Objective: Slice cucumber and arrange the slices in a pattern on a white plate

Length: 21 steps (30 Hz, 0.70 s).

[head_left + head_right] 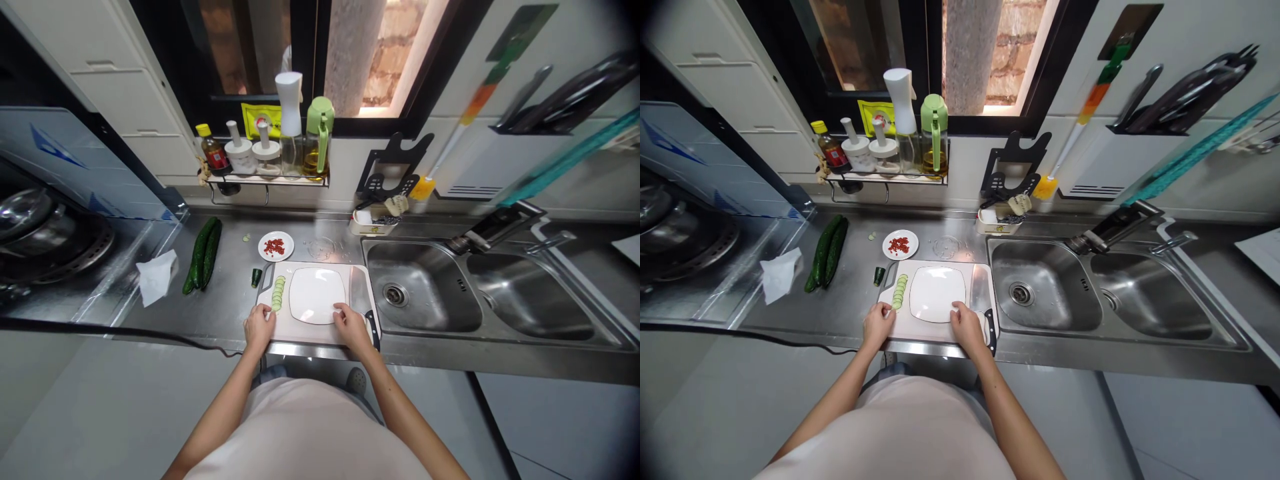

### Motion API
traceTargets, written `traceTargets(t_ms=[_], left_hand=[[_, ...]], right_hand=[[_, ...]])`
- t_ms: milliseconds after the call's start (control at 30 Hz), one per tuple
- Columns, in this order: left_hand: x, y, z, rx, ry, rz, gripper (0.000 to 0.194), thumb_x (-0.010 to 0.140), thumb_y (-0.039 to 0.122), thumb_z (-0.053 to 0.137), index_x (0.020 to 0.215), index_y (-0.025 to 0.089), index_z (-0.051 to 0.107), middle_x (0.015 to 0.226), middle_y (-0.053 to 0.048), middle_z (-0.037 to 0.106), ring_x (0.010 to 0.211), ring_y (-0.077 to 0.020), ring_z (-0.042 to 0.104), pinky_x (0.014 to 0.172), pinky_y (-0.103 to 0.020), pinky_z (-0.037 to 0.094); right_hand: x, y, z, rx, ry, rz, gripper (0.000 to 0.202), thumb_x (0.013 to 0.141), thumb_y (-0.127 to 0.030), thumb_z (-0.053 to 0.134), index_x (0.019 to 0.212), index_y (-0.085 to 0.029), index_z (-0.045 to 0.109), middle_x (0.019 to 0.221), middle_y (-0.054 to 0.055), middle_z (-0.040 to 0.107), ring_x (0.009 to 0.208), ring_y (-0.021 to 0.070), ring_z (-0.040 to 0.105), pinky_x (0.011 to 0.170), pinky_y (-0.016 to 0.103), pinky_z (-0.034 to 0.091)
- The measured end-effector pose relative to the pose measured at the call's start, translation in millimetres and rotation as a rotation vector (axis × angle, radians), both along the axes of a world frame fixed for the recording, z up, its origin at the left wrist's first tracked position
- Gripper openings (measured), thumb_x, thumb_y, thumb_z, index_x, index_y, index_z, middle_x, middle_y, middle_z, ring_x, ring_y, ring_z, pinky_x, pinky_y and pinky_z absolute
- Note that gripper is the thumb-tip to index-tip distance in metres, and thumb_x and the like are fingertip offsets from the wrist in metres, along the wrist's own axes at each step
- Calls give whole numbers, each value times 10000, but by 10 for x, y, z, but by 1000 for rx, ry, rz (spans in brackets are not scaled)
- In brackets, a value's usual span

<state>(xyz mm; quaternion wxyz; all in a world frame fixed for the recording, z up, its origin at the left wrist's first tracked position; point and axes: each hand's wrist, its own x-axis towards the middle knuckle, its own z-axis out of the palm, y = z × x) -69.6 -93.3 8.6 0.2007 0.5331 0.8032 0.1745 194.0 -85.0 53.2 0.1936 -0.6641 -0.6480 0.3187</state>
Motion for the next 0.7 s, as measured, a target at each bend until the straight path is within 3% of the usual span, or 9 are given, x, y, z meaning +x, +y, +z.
traceTargets(t_ms=[333,700], left_hand=[[99,-11,108,94,-138,5,70,769,209,552,813,213,606,760,3,633,652,-141,521,619,-228,334],[334,112,601,234,-388,-193,18,713,209,589,716,210,606,735,-5,632,679,-152,515,705,-258,389]], right_hand=[[-284,3,118,46,4,120,282,877,-251,426,1062,-179,627,761,29,648,737,163,590,683,248,403],[-641,104,318,228,-27,358,284,875,-209,491,1149,-220,567,1060,59,575,951,171,549,763,268,428]])
